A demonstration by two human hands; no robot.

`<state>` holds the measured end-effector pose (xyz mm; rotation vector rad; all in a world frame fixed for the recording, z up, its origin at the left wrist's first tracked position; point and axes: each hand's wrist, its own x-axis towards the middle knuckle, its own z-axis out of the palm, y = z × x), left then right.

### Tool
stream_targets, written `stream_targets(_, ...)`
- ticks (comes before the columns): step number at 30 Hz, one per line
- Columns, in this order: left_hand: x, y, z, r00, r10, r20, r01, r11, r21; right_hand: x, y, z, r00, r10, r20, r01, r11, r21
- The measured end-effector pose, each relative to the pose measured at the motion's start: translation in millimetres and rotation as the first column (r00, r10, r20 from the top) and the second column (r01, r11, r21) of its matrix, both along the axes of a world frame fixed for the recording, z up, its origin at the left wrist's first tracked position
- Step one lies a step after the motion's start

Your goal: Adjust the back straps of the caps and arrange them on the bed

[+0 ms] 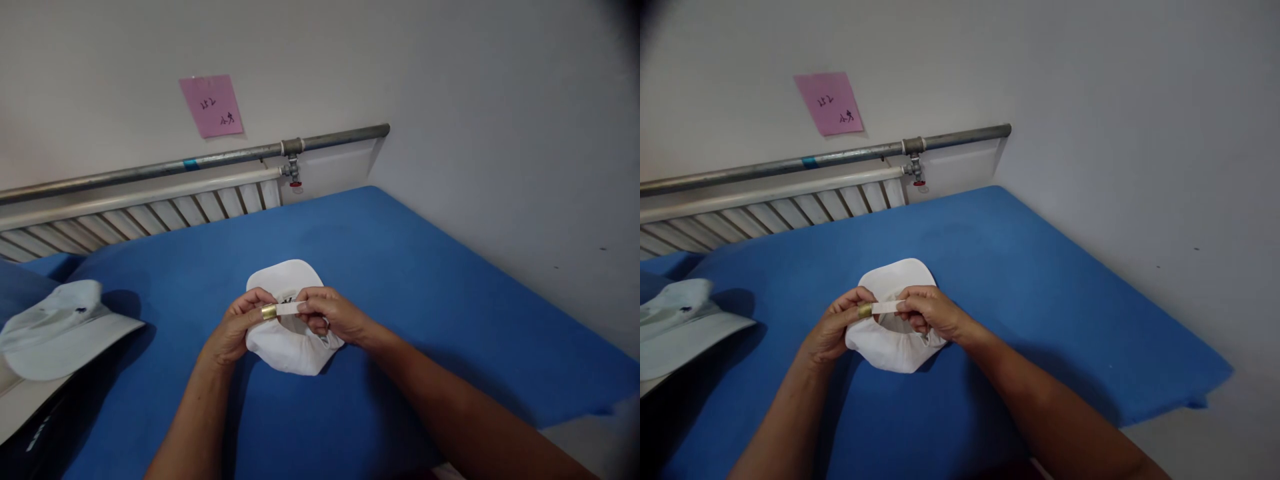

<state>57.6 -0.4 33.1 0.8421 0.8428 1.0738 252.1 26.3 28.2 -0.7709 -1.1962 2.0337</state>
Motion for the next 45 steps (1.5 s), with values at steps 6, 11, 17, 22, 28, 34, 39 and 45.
stream_targets(6,0,-1,-0.7,1.0,0.007,0.001,-0.007,1.0,-0.012,-1,0,0.7,0.999,-0.033,-0.015,0.033,0.999,-0.008)
stream_targets(11,-1,-2,0.4,1.0,0.001,-0.017,-0.001,1.0,0.003,-2,-1,0.8,1.0,0.005,-0.02,-0.005,1.0,0.021)
stream_targets(17,5,-3,1.5,0.999,-0.015,-0.036,0.014,1.0,-0.008,-4,-5,3.4,1.0,0.028,0.009,-0.029,0.992,0.12)
stream_targets(22,5,-3,2.5,0.997,0.002,-0.073,-0.004,1.0,-0.026,3,-8,17.5,0.971,-0.023,0.239,-0.054,0.949,0.31)
stream_targets(28,4,-4,4.7,0.994,0.003,-0.11,-0.005,1.0,-0.014,14,-6,25.4,0.97,-0.096,0.222,0.016,0.941,0.339)
stream_targets(34,8,-6,2.5,0.988,-0.061,-0.142,0.06,0.998,-0.01,9,-12,26.0,0.99,-0.052,0.134,0.004,0.941,0.338)
stream_targets(39,5,-8,6.9,0.982,-0.089,-0.167,0.09,0.996,-0.006,10,-14,30.1,0.984,-0.067,0.167,0.003,0.934,0.356)
stream_targets(45,1,-10,10.2,0.959,-0.188,-0.211,0.2,0.979,0.038,14,-13,30.0,0.985,-0.043,0.167,-0.02,0.934,0.356)
